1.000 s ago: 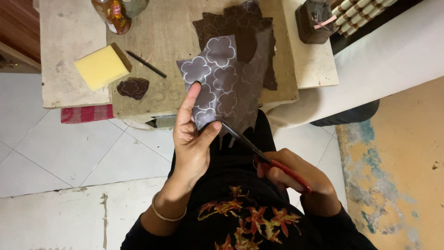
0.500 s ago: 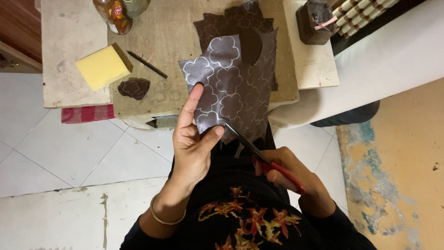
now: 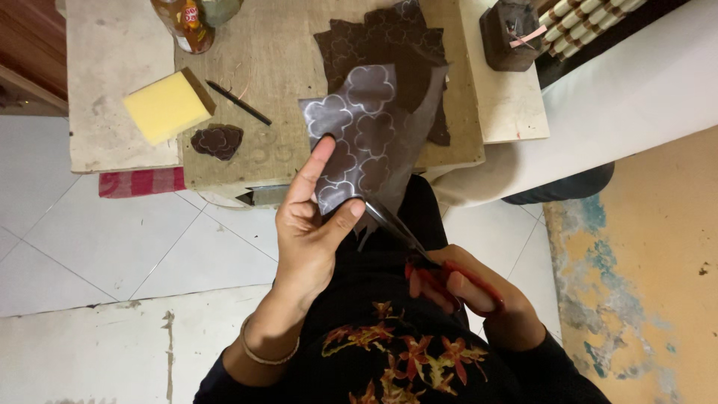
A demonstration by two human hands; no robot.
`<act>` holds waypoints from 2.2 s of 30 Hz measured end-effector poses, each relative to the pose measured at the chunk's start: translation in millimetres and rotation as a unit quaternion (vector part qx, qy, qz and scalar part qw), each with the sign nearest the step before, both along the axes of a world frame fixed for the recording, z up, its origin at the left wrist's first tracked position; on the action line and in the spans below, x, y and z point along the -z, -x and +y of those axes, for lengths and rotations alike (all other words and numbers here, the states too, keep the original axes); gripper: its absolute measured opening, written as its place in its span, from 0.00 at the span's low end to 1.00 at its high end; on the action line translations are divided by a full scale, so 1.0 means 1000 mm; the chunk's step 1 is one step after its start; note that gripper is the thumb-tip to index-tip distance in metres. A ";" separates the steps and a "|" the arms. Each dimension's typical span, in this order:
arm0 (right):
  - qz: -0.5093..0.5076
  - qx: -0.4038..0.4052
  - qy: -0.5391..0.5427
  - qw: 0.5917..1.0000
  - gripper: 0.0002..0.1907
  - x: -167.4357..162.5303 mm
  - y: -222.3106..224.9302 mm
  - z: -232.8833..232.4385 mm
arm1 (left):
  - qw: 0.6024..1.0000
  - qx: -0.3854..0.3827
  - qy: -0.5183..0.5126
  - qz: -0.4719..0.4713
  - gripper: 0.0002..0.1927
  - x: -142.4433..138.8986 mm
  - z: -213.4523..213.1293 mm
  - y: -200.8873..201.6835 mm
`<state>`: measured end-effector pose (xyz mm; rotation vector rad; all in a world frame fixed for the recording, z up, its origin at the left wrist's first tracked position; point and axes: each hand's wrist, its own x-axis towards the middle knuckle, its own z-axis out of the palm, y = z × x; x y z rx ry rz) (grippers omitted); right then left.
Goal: The person uses red-handled scissors to cut a dark brown patterned fabric along white cloud-shaped outlines. They hold the fabric with the left hand and cut with the right, repeatedly trimming the edges to separate individual shapes and placing them on the table.
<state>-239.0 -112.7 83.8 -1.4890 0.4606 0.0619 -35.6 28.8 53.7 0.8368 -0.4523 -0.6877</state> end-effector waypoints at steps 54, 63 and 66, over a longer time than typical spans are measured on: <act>-0.055 -0.066 0.132 0.988 0.52 0.049 -0.009 -0.020 | 0.998 -0.005 0.020 -0.065 0.40 -0.008 0.001 0.009; -0.036 -0.101 0.049 0.993 0.53 0.037 -0.010 -0.022 | 0.997 0.026 0.019 -0.065 0.39 -0.011 0.007 -0.005; -0.036 -0.094 0.050 0.994 0.53 0.034 -0.013 -0.020 | 0.995 0.017 0.028 -0.095 0.39 -0.009 0.007 -0.004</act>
